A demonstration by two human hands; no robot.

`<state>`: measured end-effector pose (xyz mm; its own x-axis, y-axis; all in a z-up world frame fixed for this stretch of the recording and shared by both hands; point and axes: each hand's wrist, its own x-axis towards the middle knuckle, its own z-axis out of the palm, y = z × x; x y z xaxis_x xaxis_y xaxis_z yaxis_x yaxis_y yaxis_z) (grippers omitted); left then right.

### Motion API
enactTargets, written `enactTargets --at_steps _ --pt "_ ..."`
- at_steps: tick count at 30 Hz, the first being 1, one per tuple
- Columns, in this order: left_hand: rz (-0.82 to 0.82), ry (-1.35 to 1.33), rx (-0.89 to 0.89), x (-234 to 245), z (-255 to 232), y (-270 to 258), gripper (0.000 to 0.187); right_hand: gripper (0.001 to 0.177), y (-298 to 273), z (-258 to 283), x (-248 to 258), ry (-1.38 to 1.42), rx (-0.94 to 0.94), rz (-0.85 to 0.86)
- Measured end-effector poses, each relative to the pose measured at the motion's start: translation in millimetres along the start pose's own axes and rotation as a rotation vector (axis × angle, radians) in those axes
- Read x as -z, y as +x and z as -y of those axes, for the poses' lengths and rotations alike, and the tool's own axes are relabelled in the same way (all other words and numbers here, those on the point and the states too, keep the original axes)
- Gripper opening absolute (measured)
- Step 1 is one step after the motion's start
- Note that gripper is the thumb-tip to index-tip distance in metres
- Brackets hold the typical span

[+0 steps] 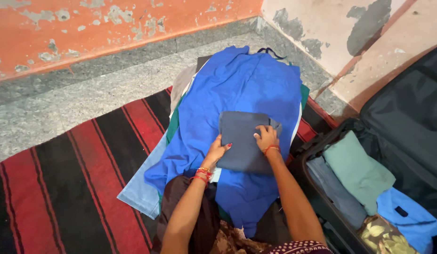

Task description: The person folds a floral dress, a grey shirt, and other clothing items by hand on a rug and places them into an open suitcase.

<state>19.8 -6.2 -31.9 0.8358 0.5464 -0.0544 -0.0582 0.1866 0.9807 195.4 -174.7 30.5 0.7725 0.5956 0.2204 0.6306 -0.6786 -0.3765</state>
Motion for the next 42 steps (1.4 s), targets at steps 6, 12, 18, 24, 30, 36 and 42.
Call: enactTargets --at_steps 6,12,18,24,30,36,42 --pt "-0.128 0.353 -0.131 -4.4 -0.5 -0.6 0.073 0.091 -17.2 -10.0 -3.6 0.046 -0.363 -0.157" --pt "-0.249 0.609 -0.503 -10.8 -16.6 -16.3 0.094 0.096 -23.4 -39.5 2.4 0.748 -0.537 0.028" --pt "-0.184 0.694 -0.478 -11.8 -11.3 -17.8 0.087 0.100 -49.6 -37.1 18.9 1.081 -0.590 0.197" --pt "-0.130 0.693 -0.475 -6.2 3.2 -10.0 0.084 0.104 -32.2 -24.3 34.7 1.019 -0.434 0.181" --pt "-0.055 0.677 -0.357 1.4 -2.5 0.4 0.086 0.096 12.8 51.2 123.1 0.610 -0.015 -0.087" --pt "0.262 -0.536 0.102 12.1 -21.2 -5.5 0.080 0.071 -34.2 149.4 223.2 -0.289 0.243 -0.032" --pt "0.088 -0.744 0.385 14.3 -41.0 -18.9 0.088 0.067 -157.1 145.6 139.6 -0.361 0.576 -0.134"
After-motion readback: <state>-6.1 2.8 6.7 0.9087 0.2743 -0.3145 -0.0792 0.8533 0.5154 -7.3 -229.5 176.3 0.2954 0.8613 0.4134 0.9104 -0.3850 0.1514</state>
